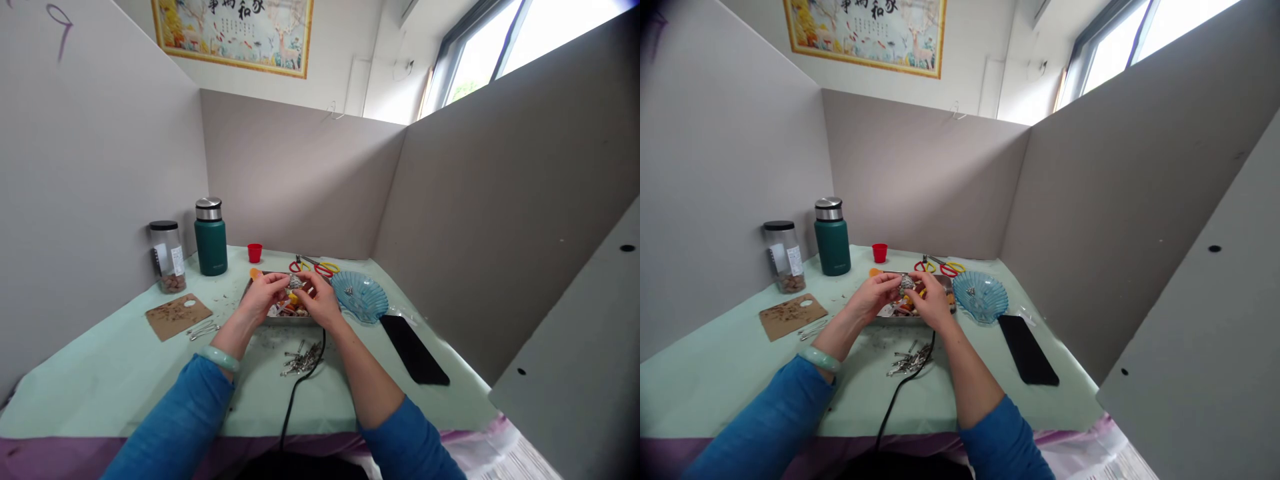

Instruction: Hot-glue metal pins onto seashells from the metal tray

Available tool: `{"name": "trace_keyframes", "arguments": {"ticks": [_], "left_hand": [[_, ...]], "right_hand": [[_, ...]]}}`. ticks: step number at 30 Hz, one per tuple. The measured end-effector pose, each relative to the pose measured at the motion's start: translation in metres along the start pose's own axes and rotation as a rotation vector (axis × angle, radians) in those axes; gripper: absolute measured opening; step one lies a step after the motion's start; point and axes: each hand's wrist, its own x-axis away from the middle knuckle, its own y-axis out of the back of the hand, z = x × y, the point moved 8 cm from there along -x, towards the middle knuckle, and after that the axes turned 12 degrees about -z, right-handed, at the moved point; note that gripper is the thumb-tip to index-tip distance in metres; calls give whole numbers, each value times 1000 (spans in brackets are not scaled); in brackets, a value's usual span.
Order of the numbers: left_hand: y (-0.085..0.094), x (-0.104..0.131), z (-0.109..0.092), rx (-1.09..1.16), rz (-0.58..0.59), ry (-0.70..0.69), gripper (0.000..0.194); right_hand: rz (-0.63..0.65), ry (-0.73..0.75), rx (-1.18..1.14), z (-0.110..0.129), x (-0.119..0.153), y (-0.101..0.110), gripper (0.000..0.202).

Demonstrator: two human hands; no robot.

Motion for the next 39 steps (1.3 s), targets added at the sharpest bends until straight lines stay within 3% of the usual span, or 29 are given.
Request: {"name": "trace_keyframes", "arguments": {"ticks": [11,29,39], "left_hand": [[-1,4,-15,-169,-84,-235,30],[3,10,-32,-117,-177,-344,24],[3,12,-36,19,-106,-368,16]], "right_hand": [[-12,24,76,-5,-1,0,28],[-68,-109,-31,-16,-3,3,25],[-86,-159,-34,-27,-3,4,28]]}}
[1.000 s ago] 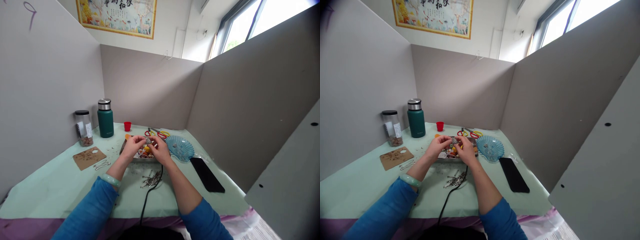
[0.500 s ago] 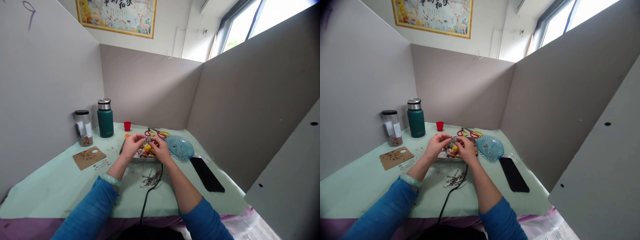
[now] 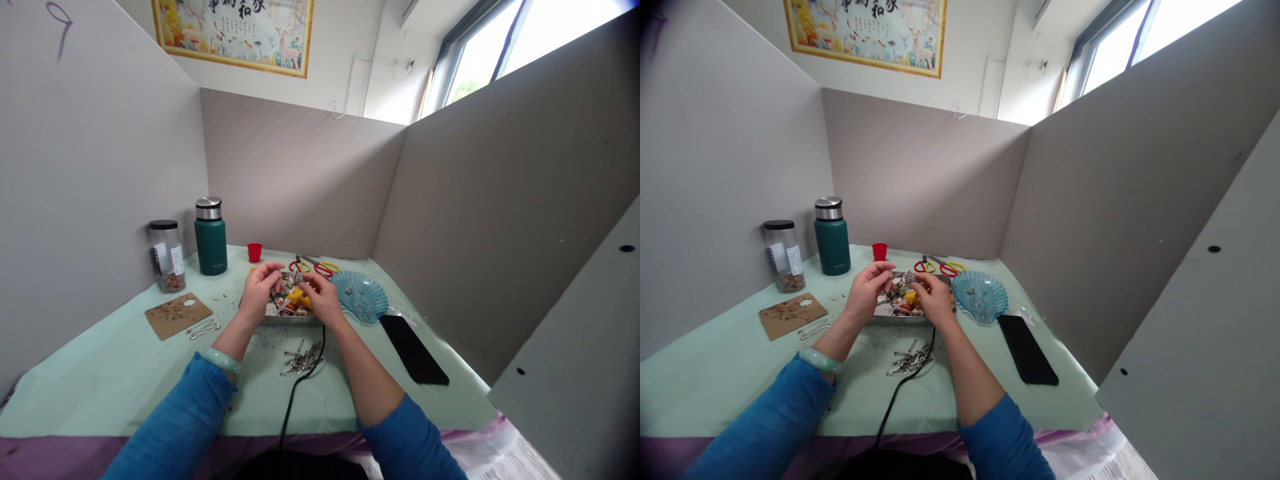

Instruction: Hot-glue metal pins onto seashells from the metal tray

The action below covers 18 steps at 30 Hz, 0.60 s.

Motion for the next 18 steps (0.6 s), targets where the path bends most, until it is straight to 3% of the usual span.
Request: {"name": "trace_keyframes", "arguments": {"ticks": [6,9,13,16,18], "left_hand": [[2,-1,2,-21,-50,15,14],[2,0,5,-84,-61,30,15],[5,-1,7,-127,-96,47,16],[6,-2,8,-153,-102,44,18],[7,-2,10,-170,-99,46,20]], "right_hand": [[-12,4,36,-2,-1,0,28],[-66,13,125,-3,-7,10,28],[-159,13,509,-8,-23,51,24],[-155,-179,915,-30,-32,97,23],[-72,-333,1116,-48,-33,121,22]]}}
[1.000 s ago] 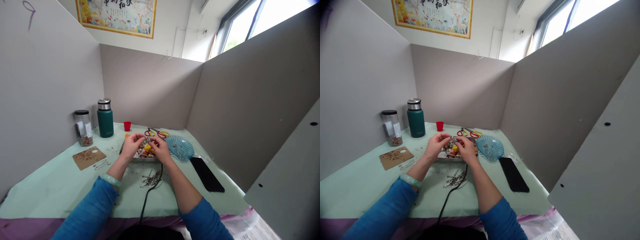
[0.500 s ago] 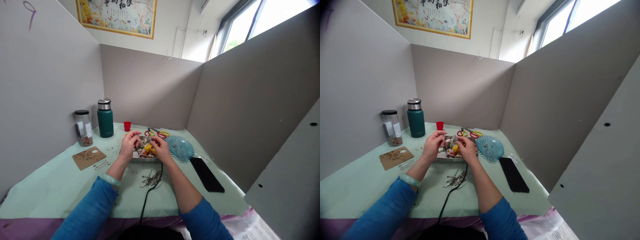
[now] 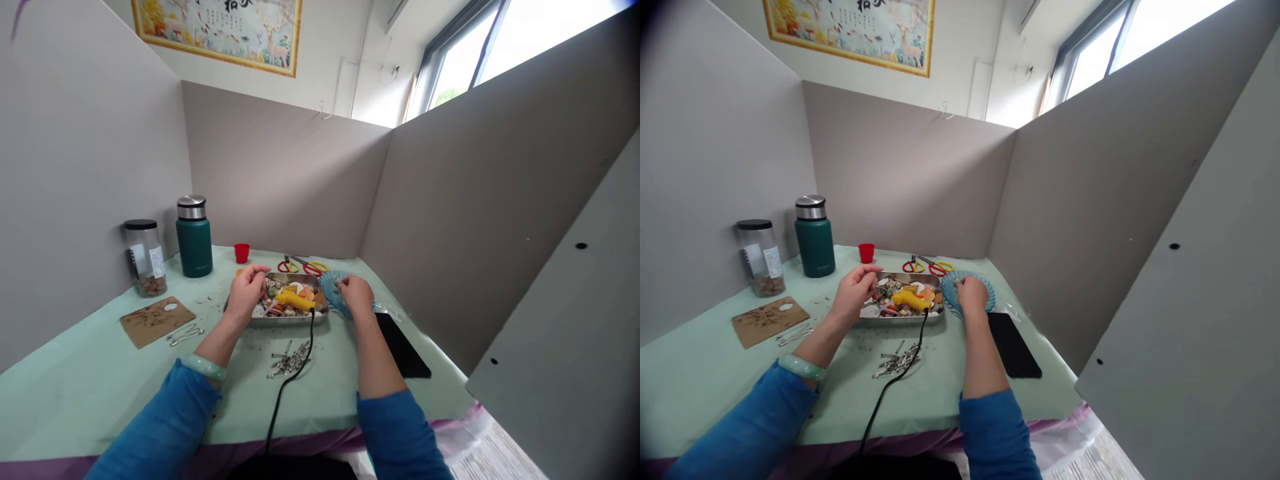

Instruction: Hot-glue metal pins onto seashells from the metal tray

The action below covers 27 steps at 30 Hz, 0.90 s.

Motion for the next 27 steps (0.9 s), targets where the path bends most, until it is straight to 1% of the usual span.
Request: {"name": "trace_keyframes", "arguments": {"ticks": [1,2,4,7,10,18,23,27], "left_hand": [[0,0,1,-10,0,0,20],[0,-1,1,-19,-2,0,21],[0,-1,2,-30,-1,2,21],[1,-1,3,-33,-2,14,21],[2,-1,3,-50,-8,25,22],[2,-2,4,-50,-21,23,21],[2,-2,4,-45,-17,25,22],[6,-3,5,-46,-61,32,22]], "right_hand": [[48,-31,82,-11,-4,-4,23],[68,-49,115,-18,-7,-6,24],[101,-61,150,-25,-11,-14,25],[142,-45,164,-23,-13,-29,27],[156,-29,169,-18,-13,-39,29],[165,-12,157,-19,-12,-43,30],[209,33,97,-14,-11,-54,27],[223,56,68,-15,-11,-56,27]]}}
